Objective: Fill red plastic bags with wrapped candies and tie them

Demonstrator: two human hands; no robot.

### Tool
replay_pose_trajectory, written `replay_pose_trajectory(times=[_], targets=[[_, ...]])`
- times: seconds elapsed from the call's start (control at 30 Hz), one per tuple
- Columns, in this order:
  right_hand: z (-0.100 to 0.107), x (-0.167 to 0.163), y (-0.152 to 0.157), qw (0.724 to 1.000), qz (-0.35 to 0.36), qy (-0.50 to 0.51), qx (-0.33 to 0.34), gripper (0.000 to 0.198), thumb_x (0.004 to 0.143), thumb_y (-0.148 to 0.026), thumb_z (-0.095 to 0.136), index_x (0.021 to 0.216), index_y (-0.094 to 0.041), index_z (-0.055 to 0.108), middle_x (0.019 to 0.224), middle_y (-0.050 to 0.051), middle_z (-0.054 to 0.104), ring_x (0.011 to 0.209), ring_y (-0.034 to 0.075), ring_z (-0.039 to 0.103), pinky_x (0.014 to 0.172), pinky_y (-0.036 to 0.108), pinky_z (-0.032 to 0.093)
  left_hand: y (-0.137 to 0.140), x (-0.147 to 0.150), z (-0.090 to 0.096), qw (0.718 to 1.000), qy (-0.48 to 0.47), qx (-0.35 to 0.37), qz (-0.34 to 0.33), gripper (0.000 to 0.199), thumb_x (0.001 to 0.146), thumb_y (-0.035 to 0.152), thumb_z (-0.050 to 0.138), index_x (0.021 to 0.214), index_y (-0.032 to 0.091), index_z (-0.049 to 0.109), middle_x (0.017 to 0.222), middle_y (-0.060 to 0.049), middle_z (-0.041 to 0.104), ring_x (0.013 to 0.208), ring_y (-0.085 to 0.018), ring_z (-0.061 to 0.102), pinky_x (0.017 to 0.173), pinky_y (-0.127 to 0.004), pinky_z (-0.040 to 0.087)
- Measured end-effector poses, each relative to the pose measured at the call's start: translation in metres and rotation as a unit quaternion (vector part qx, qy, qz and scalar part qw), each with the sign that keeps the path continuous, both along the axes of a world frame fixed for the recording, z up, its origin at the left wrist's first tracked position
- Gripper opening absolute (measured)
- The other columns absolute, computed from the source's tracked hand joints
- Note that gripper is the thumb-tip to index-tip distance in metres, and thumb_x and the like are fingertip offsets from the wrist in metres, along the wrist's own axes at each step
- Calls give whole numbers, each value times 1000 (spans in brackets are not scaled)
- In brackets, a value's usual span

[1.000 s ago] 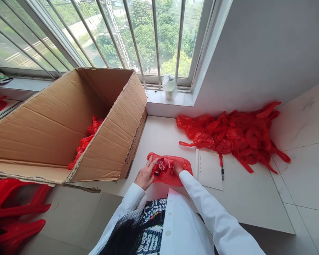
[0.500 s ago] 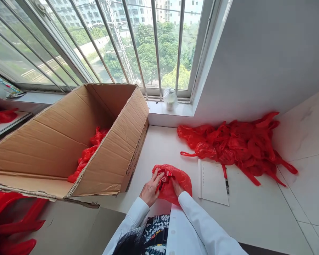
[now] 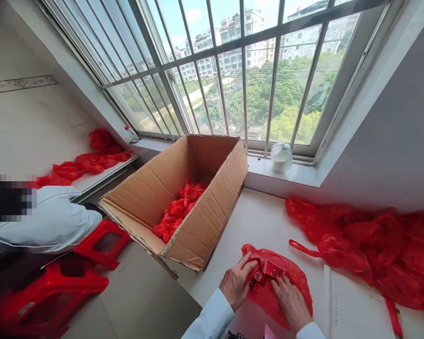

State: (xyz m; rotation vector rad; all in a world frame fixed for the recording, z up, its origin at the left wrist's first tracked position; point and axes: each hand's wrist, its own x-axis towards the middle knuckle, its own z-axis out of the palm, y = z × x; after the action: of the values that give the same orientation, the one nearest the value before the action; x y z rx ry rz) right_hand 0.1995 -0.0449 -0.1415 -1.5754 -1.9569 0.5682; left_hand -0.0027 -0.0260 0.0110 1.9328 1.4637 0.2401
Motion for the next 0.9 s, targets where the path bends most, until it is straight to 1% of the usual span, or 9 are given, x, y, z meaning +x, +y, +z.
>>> replay_pose_trajectory(times=[0.17, 0.27, 0.37, 0.5, 0.57, 0.63, 0.77, 0.83, 0.9], targets=[[4, 41, 4, 986, 85, -119, 78, 32, 59, -16, 51, 78, -31, 73, 90, 11, 72, 96, 35, 61, 84, 56, 46, -4, -4, 11, 989, -57, 47, 127, 58, 69, 10, 47, 126, 19, 48, 147, -10, 35, 127, -24, 44, 102, -35, 41], [14, 72, 14, 976, 78, -141, 145, 33, 60, -17, 50, 78, -32, 73, 93, 10, 72, 98, 35, 61, 86, 57, 44, -5, -8, 20, 977, -24, 51, 207, 25, 76, 16, 45, 96, 17, 60, 111, -13, 64, 101, -26, 60, 88, -38, 46], [31, 91, 24, 974, 52, -148, 165, 32, 63, -19, 48, 76, -33, 73, 88, 10, 72, 96, 36, 61, 86, 58, 43, -6, -12, 29, 966, 13, 39, 254, 13, 79, 21, 47, 78, 18, 59, 85, -9, 67, 82, -26, 62, 75, -38, 46], [68, 84, 30, 993, 46, -97, 38, 20, 69, -27, 52, 71, -33, 71, 77, 8, 70, 78, 31, 62, 74, 50, 46, -5, -17, 42, 957, -90, 66, 266, 5, 74, 22, 58, 69, 20, 60, 84, -4, 68, 87, -23, 61, 82, -35, 44], [83, 73, 28, 997, -8, 38, -71, 13, 65, -35, 60, 72, -31, 71, 75, 6, 70, 74, 28, 61, 70, 44, 48, -5, -18, 48, 948, -168, 65, 264, 5, 72, 20, 61, 67, 20, 60, 94, -5, 68, 93, -22, 60, 88, -36, 43], [93, 60, 20, 948, -96, 251, -169, 23, 59, -40, 66, 78, -27, 71, 77, 4, 71, 77, 27, 62, 72, 41, 50, -4, -19, 52, 937, -231, 54, 256, 4, 70, 19, 63, 66, 19, 61, 104, -7, 65, 99, -22, 60, 93, -37, 42], [104, 44, -5, 774, -232, 539, -237, 37, 53, -35, 74, 87, -24, 65, 85, 1, 71, 82, 23, 64, 77, 37, 52, -1, -16, 50, 931, -309, 58, 184, 8, 68, 24, 67, 74, 18, 66, 118, -11, 60, 119, -26, 49, 101, -40, 37], [113, 41, -12, 759, -240, 559, -231, 41, 50, -30, 76, 89, -25, 61, 86, -1, 69, 82, 21, 63, 74, 32, 51, 1, -13, 42, 932, -331, 60, 133, 19, 67, 31, 69, 82, 19, 66, 124, -11, 57, 126, -28, 42, 105, -42, 34], [127, 38, -10, 790, -191, 535, -232, 43, 56, -30, 75, 96, -24, 59, 83, 0, 67, 80, 19, 62, 71, 29, 50, 2, -9, 31, 932, -345, 58, 94, 30, 66, 37, 70, 90, 19, 64, 126, -11, 57, 129, -28, 39, 107, -44, 31]])
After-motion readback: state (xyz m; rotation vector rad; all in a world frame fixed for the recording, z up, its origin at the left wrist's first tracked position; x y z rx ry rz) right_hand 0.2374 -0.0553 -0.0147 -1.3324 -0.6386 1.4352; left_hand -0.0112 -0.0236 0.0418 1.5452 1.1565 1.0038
